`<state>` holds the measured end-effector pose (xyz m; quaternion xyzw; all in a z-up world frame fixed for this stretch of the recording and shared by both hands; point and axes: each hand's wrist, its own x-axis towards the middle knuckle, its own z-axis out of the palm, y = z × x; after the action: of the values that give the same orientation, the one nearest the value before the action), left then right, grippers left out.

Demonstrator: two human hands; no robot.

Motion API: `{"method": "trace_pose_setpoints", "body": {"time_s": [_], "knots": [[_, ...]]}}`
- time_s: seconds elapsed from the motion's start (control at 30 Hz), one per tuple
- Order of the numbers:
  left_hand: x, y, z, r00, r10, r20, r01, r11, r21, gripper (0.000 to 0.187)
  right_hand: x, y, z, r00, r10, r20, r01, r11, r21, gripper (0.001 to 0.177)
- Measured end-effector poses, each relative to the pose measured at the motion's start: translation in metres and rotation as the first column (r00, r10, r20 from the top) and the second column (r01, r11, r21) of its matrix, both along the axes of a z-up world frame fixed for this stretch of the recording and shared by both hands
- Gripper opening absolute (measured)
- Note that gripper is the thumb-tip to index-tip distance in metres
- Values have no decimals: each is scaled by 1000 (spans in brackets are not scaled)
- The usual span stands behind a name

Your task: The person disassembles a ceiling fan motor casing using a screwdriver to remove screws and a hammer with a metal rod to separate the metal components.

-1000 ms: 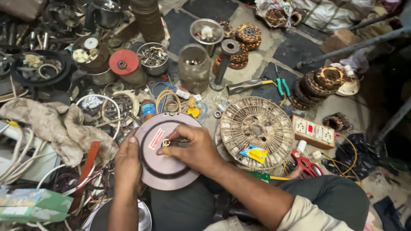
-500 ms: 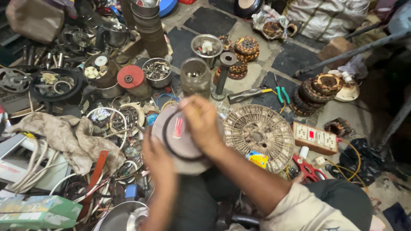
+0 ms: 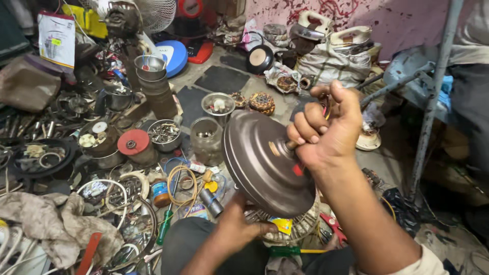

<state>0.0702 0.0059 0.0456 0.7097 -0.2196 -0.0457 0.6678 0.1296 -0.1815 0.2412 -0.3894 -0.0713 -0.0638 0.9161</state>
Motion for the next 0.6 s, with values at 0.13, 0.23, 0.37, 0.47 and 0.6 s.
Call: {"method": "trace_pose_setpoints", "body": {"time_s": [0.13, 0.23, 0.37, 0.47, 0.6], "knots": [[11, -10, -9, 976, -143, -163, 77, 931, -358, 104, -23, -10, 12, 999, 43, -27, -42, 998, 51, 36], [13, -17, -11, 972, -229, -52, 182, 874, -451, 110, -36, -17, 17, 997, 74, -18, -73, 996, 53, 36], [9, -33, 30, 928, -155, 338, 279, 891, -358, 110, -49, -25, 11, 995, 101, 20, -102, 992, 67, 33], [14, -29, 57, 866, -212, 453, 357, 896, -265, 104, -57, -32, 5, 995, 94, -24, -91, 991, 95, 33], [30, -12, 47, 763, -489, 422, 600, 780, -180, 98, -64, -36, -6, 986, 169, 3, -169, 983, 73, 35]]}}
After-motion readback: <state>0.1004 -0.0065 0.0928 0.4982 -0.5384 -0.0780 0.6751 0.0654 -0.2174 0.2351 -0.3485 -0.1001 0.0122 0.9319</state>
